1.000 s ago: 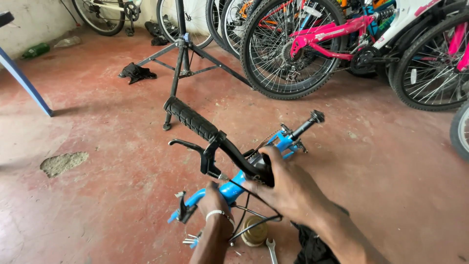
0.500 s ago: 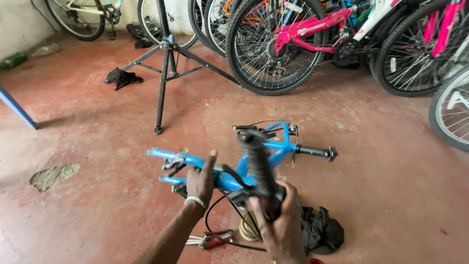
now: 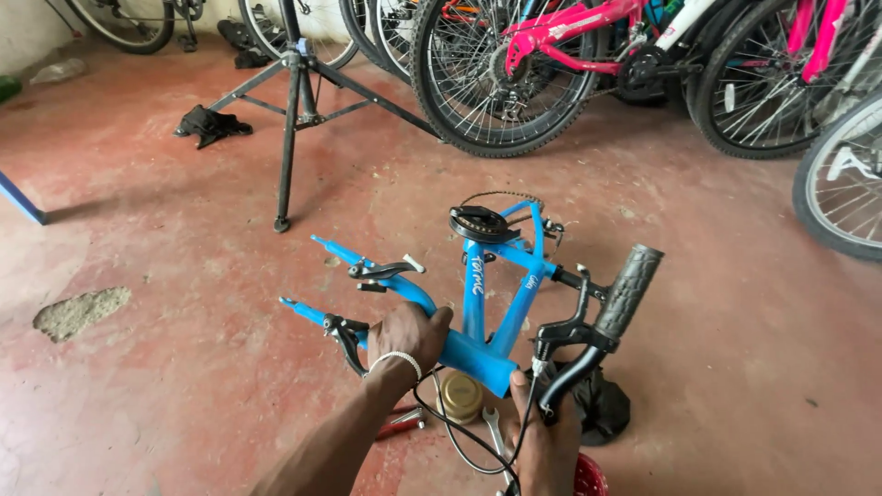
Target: Removing a bicycle fork from a frame by loosening the stem bolts and removing the handlebars.
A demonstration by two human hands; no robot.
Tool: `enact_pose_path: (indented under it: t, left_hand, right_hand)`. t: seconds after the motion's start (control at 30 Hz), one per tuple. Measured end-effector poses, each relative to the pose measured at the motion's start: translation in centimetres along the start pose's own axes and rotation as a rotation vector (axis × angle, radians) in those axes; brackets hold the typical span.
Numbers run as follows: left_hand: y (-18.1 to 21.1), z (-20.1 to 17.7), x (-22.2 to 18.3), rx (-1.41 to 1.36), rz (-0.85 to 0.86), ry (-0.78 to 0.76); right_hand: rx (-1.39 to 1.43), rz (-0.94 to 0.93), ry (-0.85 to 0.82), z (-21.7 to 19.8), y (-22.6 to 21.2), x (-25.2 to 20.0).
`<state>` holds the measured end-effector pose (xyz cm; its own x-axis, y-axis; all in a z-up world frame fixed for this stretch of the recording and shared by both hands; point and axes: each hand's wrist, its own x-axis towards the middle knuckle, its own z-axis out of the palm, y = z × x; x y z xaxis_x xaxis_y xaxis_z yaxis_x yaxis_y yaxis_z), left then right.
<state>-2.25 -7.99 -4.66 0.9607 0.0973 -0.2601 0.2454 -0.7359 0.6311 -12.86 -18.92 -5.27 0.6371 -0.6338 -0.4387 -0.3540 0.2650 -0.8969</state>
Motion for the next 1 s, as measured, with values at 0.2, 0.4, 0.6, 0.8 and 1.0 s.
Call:
enact_pose_path:
  t: [0.2, 0.4, 0.6, 0.8, 1.0]
  left_hand:
    - [1.7, 0.5, -0.3, -0.087, -0.315, -0.051]
    - [1.3, 0.3, 0.7, -0.088, -0.290, -0.036]
    - [0.7, 0.7, 0.3, -0.110, -0.226, 0.079]
    - [1.3, 0.9, 0.6, -0.293, -0.216, 0.152]
    - [1.9, 1.8, 1.6, -0.487, -0.514, 0.281]
  right_hand:
    - [-0.247, -0.297, -0.078, -1.9, 2.9, 4.3]
    - [-0.477, -0.130, -0.309, -2.6, -1.9, 1.1]
    - [-0.402, -0.337, -0.346, -4.6, -5.9, 1.8]
    - [0.396, -0.591, -0.268, -1.9, -6.6, 4.0]
    - [0.097, -0.344, -0.022, -1.2, -8.1, 2.1]
